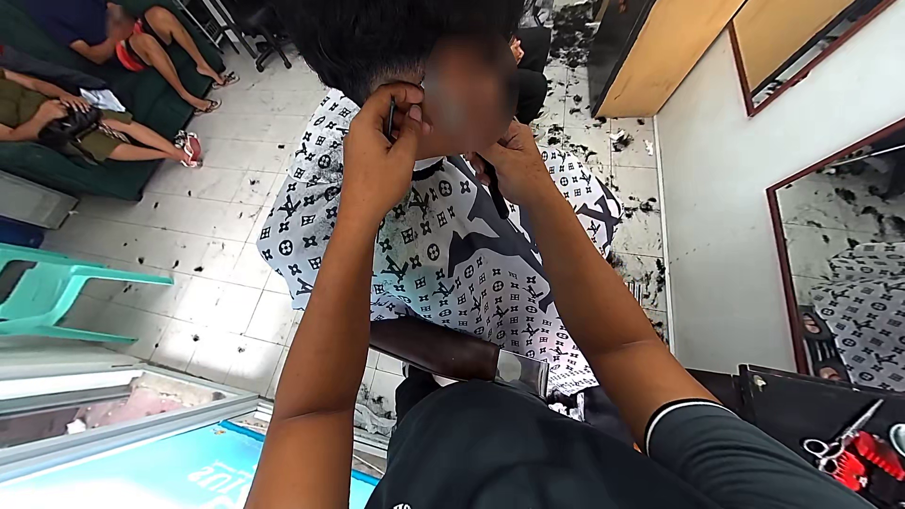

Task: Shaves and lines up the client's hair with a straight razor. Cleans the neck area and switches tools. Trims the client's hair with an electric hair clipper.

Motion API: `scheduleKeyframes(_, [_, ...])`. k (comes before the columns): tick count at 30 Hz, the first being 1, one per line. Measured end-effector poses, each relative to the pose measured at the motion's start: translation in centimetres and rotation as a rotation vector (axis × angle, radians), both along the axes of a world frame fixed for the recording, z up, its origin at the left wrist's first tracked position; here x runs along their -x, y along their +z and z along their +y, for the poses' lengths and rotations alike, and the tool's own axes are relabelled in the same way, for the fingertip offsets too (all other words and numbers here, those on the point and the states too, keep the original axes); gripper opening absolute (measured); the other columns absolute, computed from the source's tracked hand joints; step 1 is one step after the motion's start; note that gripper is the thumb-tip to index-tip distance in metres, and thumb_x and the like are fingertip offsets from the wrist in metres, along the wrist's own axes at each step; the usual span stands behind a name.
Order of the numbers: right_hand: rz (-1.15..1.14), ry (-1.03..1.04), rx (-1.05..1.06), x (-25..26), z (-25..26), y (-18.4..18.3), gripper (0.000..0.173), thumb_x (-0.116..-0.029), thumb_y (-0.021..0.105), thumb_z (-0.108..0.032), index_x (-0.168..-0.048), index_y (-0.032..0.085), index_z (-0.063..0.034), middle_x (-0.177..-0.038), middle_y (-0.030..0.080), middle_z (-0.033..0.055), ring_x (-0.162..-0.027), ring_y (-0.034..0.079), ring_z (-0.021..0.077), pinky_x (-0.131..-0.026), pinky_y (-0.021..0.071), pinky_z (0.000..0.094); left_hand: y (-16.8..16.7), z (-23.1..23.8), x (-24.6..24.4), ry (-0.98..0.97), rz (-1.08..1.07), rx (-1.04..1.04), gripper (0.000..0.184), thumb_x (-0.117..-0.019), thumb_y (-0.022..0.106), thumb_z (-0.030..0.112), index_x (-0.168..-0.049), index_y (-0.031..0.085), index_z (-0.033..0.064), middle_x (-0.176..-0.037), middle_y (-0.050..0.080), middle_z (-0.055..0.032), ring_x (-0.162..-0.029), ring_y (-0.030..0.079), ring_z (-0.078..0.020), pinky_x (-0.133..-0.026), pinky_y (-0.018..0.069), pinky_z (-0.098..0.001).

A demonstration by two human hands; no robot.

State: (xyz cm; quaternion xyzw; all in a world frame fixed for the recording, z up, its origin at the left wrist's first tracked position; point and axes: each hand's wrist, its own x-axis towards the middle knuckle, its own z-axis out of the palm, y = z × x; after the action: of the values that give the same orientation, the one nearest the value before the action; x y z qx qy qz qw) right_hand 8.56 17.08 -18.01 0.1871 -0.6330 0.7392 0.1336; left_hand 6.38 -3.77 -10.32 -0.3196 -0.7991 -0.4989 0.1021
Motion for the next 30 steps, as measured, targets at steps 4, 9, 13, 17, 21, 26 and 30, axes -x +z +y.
scheduleKeyframes(4, [-0.005, 0.002, 0.022, 0.1, -0.2, -0.1, 0.017, -0.1063, 0.052, -0.014, -0.105, 0.066, -0.0046, -0.078, 0.064, -0.0035, -0.056, 0.055, 0.0036, -0.049, 0.0479, 0.0194, 0.0, 0.0, 0.0, 0.008, -0.009, 0.008, 0.023, -0.1047, 0.052, 0.013, -0.123, 0.063, 0.0060, -0.098, 0.070, 0.0012, -0.081, 0.064, -0.0020, -0.073, 0.0524, -0.0197])
scheduleKeyframes(9, [-0.024, 0.002, 0.061, -0.1, -0.6, -0.2, 0.018, -0.1067, 0.050, -0.014, -0.106, 0.065, -0.0042, -0.077, 0.063, -0.0032, -0.056, 0.055, 0.0040, -0.050, 0.0479, 0.0195, 0.0, 0.0, 0.0, -0.004, -0.009, -0.002, 0.023, -0.1046, 0.052, 0.013, -0.123, 0.063, 0.0053, -0.100, 0.070, 0.0000, -0.084, 0.066, -0.0028, -0.075, 0.0539, -0.0202])
scheduleKeyframes(13, [-0.016, -0.005, 0.059, 0.0, -0.8, -0.4, 0.017, -0.1065, 0.051, -0.014, -0.105, 0.066, -0.0042, -0.078, 0.063, -0.0032, -0.056, 0.055, 0.0038, -0.049, 0.0478, 0.0195, 0.0, 0.0, 0.1, -0.002, -0.007, 0.001, 0.022, -0.1048, 0.051, 0.013, -0.123, 0.062, 0.0052, -0.099, 0.070, 0.0009, -0.082, 0.064, -0.0018, -0.073, 0.0523, -0.0196])
scheduleKeyframes(17, [-0.003, 0.020, 0.101, -0.1, -0.8, -0.6, 0.018, -0.1067, 0.051, -0.014, -0.106, 0.065, -0.0042, -0.078, 0.063, -0.0031, -0.056, 0.056, 0.0043, -0.049, 0.0480, 0.0197, 0.0, 0.0, 0.1, -0.011, -0.013, -0.010, 0.024, -0.1040, 0.053, 0.013, -0.124, 0.063, 0.0049, -0.101, 0.070, -0.0005, -0.086, 0.066, -0.0031, -0.076, 0.0541, -0.0206])
scheduleKeyframes(21, [0.082, 0.062, 0.206, -0.8, -0.7, -1.0, 0.018, -0.1070, 0.048, -0.015, -0.109, 0.065, -0.0076, -0.085, 0.066, -0.0034, -0.069, 0.063, 0.0065, -0.061, 0.0560, 0.0242, 0.5, -0.4, -0.3, -0.046, -0.021, -0.008, 0.025, -0.1043, 0.053, 0.014, -0.126, 0.062, 0.0038, -0.103, 0.070, -0.0015, -0.085, 0.066, -0.0030, -0.075, 0.0542, -0.0200])
scheduleKeyframes(26, [0.036, -0.005, 0.160, -1.7, -1.6, -0.9, 0.022, -0.1085, 0.045, -0.015, -0.111, 0.064, -0.0050, -0.081, 0.064, -0.0034, -0.065, 0.060, 0.0060, -0.058, 0.0535, 0.0230, 1.1, -0.6, -0.5, -0.046, -0.004, 0.032, 0.027, -0.1042, 0.055, 0.017, -0.127, 0.062, 0.0047, -0.100, 0.070, -0.0009, -0.082, 0.066, -0.0030, -0.074, 0.0541, -0.0197])
scheduleKeyframes(30, [-0.034, -0.014, 0.155, -1.4, -2.5, -1.1, 0.021, -0.1083, 0.047, -0.015, -0.108, 0.064, -0.0033, -0.078, 0.063, -0.0022, -0.059, 0.057, 0.0057, -0.053, 0.0504, 0.0218, 1.2, -0.4, -0.4, -0.008, 0.003, 0.061, 0.025, -0.1051, 0.054, 0.018, -0.126, 0.062, 0.0057, -0.094, 0.071, 0.0018, -0.076, 0.065, -0.0003, -0.070, 0.0526, -0.0187])
